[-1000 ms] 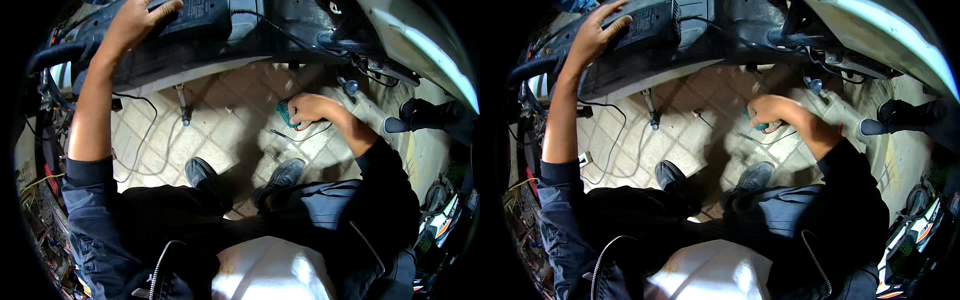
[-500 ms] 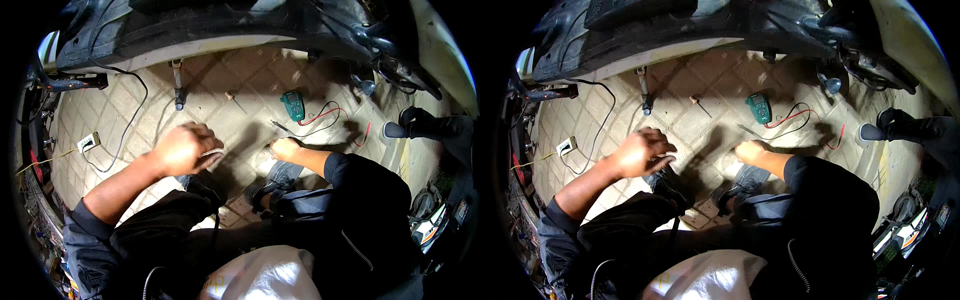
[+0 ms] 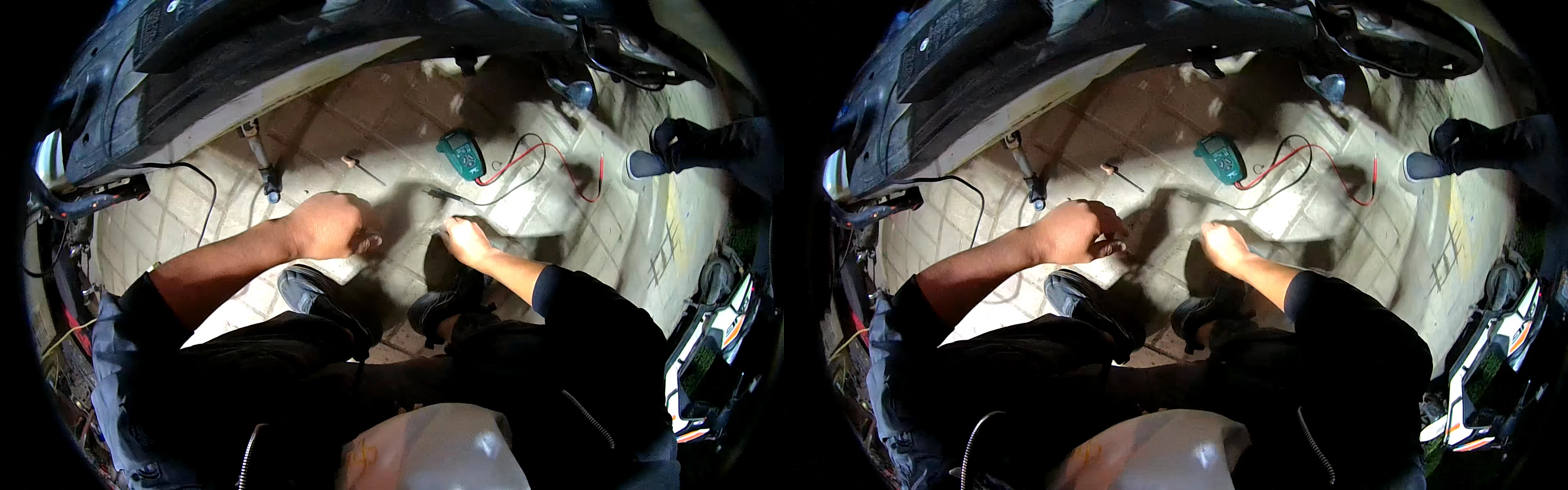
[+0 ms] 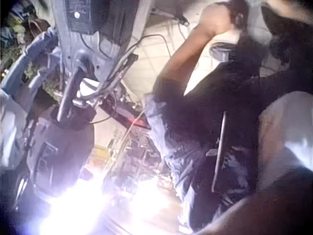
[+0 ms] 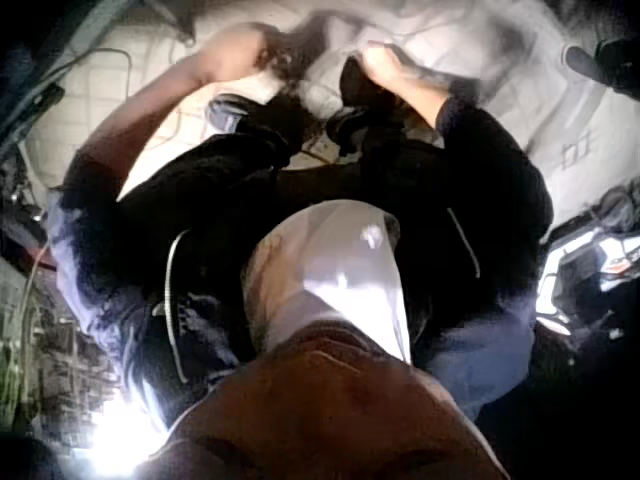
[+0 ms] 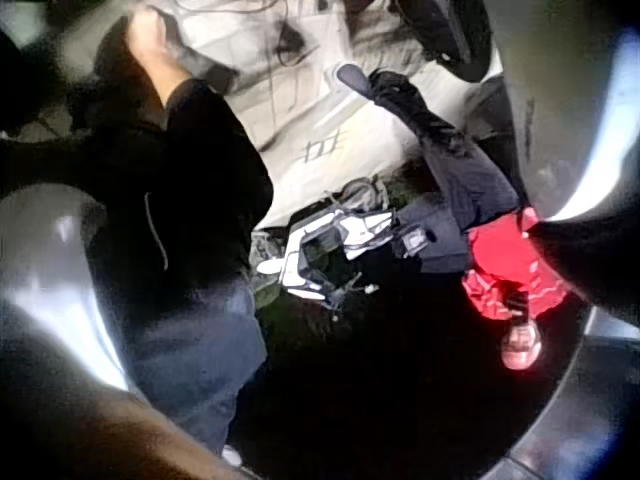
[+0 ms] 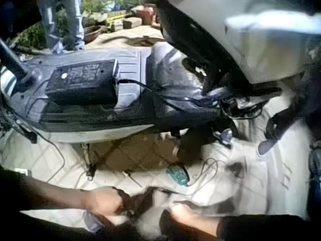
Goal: The person works on the electrical system of a scooter, connecting wires to a battery pack and a circuit board. They use a multimeter to test connections and then secure the components under the seat.
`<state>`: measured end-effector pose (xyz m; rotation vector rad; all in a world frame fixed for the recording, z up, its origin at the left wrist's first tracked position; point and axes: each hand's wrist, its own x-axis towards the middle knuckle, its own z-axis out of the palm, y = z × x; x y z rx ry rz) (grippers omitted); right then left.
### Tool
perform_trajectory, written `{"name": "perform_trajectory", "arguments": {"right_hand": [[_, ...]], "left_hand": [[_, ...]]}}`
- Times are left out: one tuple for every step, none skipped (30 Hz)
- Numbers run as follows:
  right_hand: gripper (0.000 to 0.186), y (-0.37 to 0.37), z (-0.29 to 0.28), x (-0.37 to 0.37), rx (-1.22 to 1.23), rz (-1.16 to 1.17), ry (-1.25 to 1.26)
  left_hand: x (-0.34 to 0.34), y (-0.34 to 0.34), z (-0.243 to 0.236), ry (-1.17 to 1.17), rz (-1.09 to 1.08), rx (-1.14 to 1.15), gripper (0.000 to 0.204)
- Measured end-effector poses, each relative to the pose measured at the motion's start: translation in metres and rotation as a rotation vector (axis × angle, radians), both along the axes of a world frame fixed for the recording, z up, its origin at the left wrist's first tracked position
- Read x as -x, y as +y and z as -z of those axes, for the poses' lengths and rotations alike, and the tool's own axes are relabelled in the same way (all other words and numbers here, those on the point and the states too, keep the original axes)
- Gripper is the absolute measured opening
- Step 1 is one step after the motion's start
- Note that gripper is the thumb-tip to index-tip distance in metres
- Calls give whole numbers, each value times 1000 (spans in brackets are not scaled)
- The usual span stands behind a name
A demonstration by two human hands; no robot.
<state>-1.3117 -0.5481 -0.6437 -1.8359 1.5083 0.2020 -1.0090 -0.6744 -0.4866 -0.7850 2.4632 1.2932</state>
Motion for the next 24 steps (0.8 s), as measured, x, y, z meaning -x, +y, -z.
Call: {"name": "perform_trajectory", "arguments": {"right_hand": [[15, 0, -1, -2, 36, 6, -22], [11, 1, -2, -4, 72, 10, -45], [11, 1, -3, -4, 74, -4, -31], [12, 1, -3, -5, 77, -21, -18], [13, 1, -3, -6, 80, -40, -6], [13, 1, -2, -5, 63, -49, -4], [14, 0, -1, -4, 47, -61, -3], [14, -1, -1, -3, 31, -73, -3], [14, -3, -2, -5, 23, -90, 19], [14, -4, -4, -6, 21, -69, 15], [14, -4, -6, -7, 19, -49, 12], [14, -4, -6, -7, 17, -29, 8], [15, -5, -7, -7, 70, -41, 19], [15, -5, -8, -5, 125, -84, -36], [16, -7, -12, -5, 176, -128, -92], [16, -9, -15, -5, 228, -172, -148], [16, -10, -17, -7, 158, -261, -91], [15, -7, -15, -9, 162, -298, -72], [15, -7, -13, -8, 158, -331, -37], [15, -7, -11, -7, 154, -364, -2], [15, -9, -11, -9, 150, -390, 20], [15, -11, -11, -12, 145, -414, 43], [15, -12, -11, -14, 141, -437, 65], [16, -13, -11, -17, 135, -423, 88]], "left_hand": [[2, 0, 3, -13, 24, 3, 23], [2, 0, 5, -27, 47, 7, 23], [3, 0, 6, -26, 50, 0, 23], [2, 1, 7, -26, 51, -6, 23], [2, 2, 8, -27, 50, -13, 24], [2, 1, 9, -50, 66, -6, 24], [1, 1, 10, -74, 79, 0, 24], [1, 2, 11, -97, 92, 7, 24], [-1, 1, 8, -62, 79, -11, 24], [-2, 2, 8, -60, 72, -18, 25], [-4, 2, 8, -57, 66, -25, 25], [-6, 2, 8, -56, 58, -31, 25], [-11, 4, 10, 1, 57, 2, 26], [-12, 4, 11, -16, 61, 0, 26], [-13, 3, 12, -33, 63, -4, 26], [-14, 3, 11, -50, 65, -8, 26], [-17, 4, 11, -46, 57, -5, 26], [-16, 4, 10, -35, 59, 2, 26], [-15, 3, 9, -24, 61, 10, 27], [-14, 2, 8, -25, 56, -8, 26], [-14, 2, 7, -31, 44, -27, 26], [-13, 2, 6, -36, 33, -46, 26], [-13, 4, 10, -34, 13, -54, 28], [-13, 4, 13, -17, -28, -135, 26]]}}
